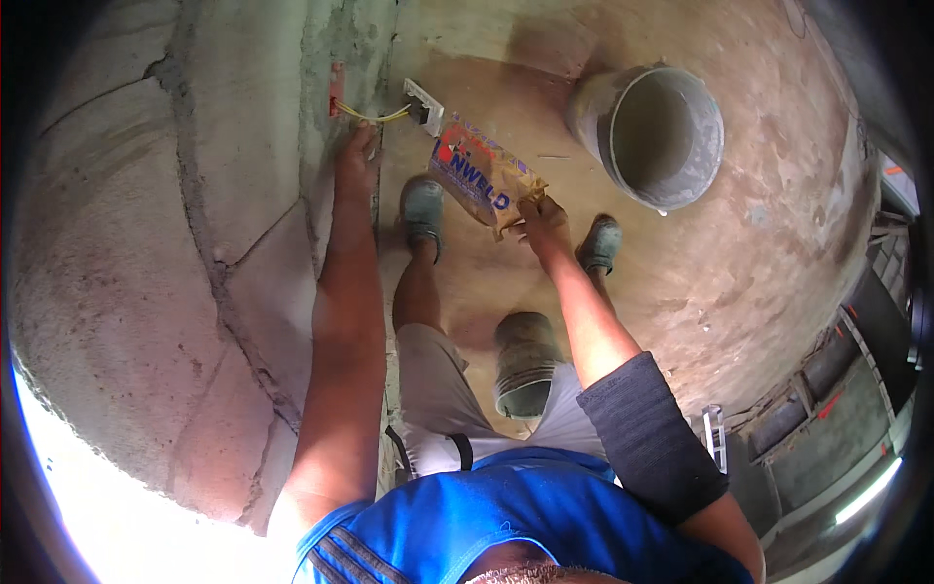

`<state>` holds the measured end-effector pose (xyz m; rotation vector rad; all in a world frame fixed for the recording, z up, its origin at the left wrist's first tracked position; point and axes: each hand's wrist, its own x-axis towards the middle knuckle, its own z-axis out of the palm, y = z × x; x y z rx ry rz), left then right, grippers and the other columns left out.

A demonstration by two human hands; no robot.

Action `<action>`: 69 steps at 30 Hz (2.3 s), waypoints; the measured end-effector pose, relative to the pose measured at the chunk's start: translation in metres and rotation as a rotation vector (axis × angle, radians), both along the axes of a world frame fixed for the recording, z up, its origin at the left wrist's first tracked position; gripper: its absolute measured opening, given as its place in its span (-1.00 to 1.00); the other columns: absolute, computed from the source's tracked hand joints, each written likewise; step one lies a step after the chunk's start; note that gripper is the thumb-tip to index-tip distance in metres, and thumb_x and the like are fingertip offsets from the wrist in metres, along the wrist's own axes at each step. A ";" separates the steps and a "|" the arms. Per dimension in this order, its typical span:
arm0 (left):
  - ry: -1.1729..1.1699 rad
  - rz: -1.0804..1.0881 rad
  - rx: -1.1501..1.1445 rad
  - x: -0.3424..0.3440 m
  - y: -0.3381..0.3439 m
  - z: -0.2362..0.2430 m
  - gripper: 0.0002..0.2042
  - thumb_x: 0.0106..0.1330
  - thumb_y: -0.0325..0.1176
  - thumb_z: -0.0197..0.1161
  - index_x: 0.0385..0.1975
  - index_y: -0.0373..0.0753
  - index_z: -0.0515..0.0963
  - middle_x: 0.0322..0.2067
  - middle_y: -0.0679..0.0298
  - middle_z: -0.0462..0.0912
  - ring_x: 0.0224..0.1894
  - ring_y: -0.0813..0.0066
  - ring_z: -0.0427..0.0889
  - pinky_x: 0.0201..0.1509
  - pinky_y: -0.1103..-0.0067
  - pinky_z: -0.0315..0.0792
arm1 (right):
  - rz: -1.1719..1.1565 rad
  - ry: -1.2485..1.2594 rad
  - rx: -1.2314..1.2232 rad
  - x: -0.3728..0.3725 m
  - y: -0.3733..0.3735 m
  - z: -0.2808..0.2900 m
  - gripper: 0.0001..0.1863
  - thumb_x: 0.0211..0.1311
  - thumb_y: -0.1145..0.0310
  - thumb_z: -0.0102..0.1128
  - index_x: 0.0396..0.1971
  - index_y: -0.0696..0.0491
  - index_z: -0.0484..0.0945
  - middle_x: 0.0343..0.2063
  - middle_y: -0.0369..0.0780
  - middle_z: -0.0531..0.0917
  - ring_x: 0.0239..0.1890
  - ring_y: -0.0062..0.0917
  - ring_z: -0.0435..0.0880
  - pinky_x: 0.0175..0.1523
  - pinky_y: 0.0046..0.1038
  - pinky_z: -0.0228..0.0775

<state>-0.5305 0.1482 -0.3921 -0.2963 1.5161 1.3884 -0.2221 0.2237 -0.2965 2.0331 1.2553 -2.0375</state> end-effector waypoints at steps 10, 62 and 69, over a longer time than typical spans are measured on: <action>-0.026 0.122 0.029 -0.010 -0.005 -0.030 -0.49 0.19 -0.19 0.23 0.11 -0.18 0.28 0.01 0.18 0.34 0.19 0.16 0.23 0.23 0.18 0.07 | 0.091 -0.041 0.329 -0.011 0.001 -0.037 -0.76 0.09 0.32 0.07 -0.43 0.23 0.46 -0.65 -0.17 0.56 -0.68 -0.52 0.54 -0.58 -0.46 0.38; 0.125 -0.144 -0.107 -0.006 0.019 0.029 -0.43 -0.05 -0.51 0.36 0.04 -0.31 0.32 -0.15 0.18 0.51 -0.14 0.34 0.54 -0.09 0.47 0.48 | 0.106 0.102 -0.122 -0.119 0.048 -0.025 -0.66 0.14 0.18 0.14 -0.29 0.19 0.45 -0.50 -0.22 0.57 -0.57 -0.54 0.54 -0.48 -0.46 0.47; 0.076 -0.077 -0.037 -0.010 0.014 0.028 -0.45 -0.03 -0.50 0.34 0.03 -0.29 0.32 -0.20 0.17 0.52 -0.15 0.36 0.54 -0.11 0.47 0.48 | -0.321 0.496 -0.291 -0.156 0.032 -0.030 -0.68 0.14 0.24 0.15 -0.33 0.25 0.47 -0.54 -0.22 0.57 -0.57 -0.52 0.54 -0.50 -0.45 0.39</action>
